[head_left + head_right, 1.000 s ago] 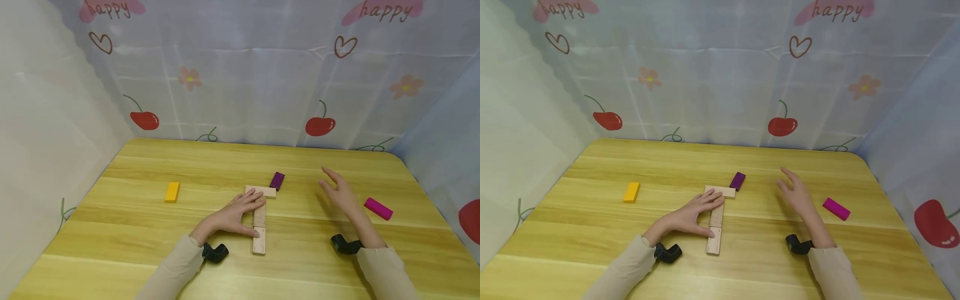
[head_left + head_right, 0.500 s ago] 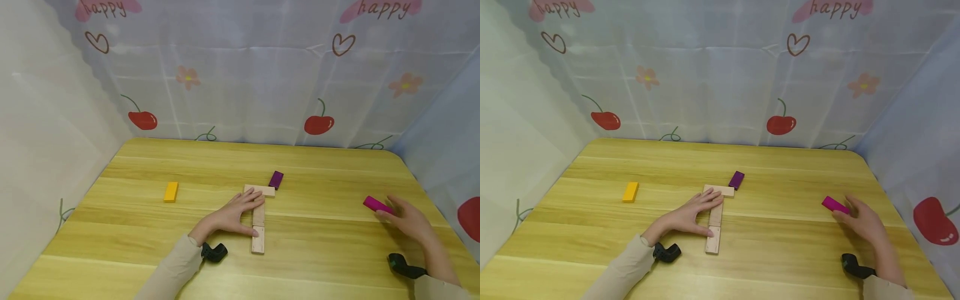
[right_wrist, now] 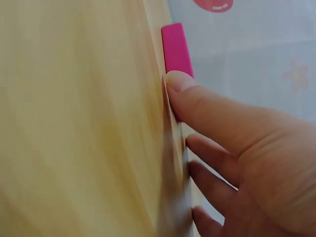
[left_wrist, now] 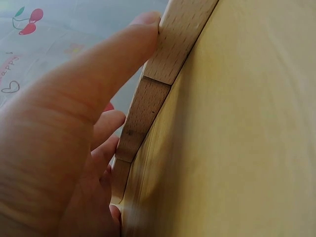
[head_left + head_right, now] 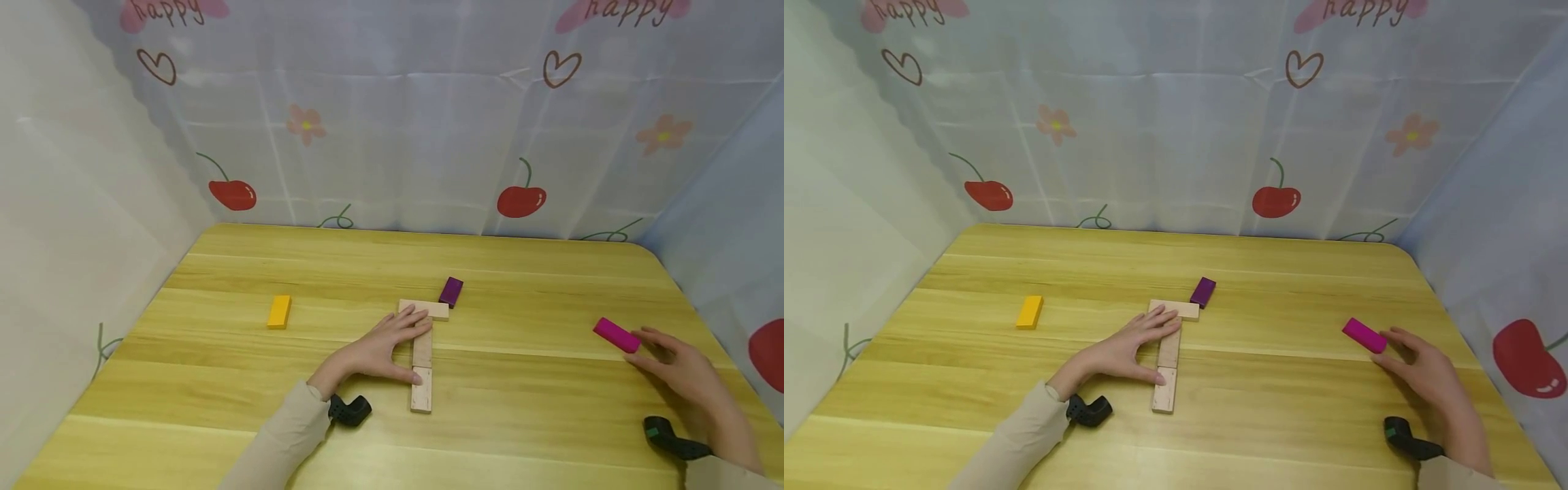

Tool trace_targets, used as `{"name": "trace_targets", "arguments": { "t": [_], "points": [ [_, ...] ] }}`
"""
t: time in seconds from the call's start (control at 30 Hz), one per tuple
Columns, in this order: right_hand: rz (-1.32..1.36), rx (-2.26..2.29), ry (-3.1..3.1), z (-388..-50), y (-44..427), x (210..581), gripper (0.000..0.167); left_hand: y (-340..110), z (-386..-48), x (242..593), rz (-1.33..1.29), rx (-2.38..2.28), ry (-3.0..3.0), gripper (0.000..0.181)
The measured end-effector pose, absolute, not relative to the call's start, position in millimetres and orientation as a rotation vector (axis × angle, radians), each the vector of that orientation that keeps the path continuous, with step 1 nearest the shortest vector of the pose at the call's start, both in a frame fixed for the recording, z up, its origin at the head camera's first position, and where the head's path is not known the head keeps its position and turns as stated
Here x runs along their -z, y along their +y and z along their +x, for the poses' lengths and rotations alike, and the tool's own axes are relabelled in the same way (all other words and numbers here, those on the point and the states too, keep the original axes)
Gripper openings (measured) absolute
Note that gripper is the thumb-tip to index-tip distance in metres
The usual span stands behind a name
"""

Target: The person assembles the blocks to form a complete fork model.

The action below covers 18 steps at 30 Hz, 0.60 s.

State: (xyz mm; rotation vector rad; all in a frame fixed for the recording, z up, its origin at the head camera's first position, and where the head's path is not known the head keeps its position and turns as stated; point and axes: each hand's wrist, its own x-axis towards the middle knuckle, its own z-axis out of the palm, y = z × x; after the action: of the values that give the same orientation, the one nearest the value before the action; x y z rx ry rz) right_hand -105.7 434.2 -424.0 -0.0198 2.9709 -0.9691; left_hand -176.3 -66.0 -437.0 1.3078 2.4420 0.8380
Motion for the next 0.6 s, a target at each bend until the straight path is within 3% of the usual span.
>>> {"name": "trace_targets", "arguments": {
  "t": [0.43,0.6],
  "points": [
    [0.075,1.001,3.113,-110.2,415.0,423.6,0.047,-66.7,-175.9,435.7,1.311,-0.845,2.438,0.091],
    [0.14,1.335,3.026,-113.9,409.5,418.6,0.041,-66.2,-176.1,436.8,1.308,-0.831,2.442,0.091]
  ]
}}
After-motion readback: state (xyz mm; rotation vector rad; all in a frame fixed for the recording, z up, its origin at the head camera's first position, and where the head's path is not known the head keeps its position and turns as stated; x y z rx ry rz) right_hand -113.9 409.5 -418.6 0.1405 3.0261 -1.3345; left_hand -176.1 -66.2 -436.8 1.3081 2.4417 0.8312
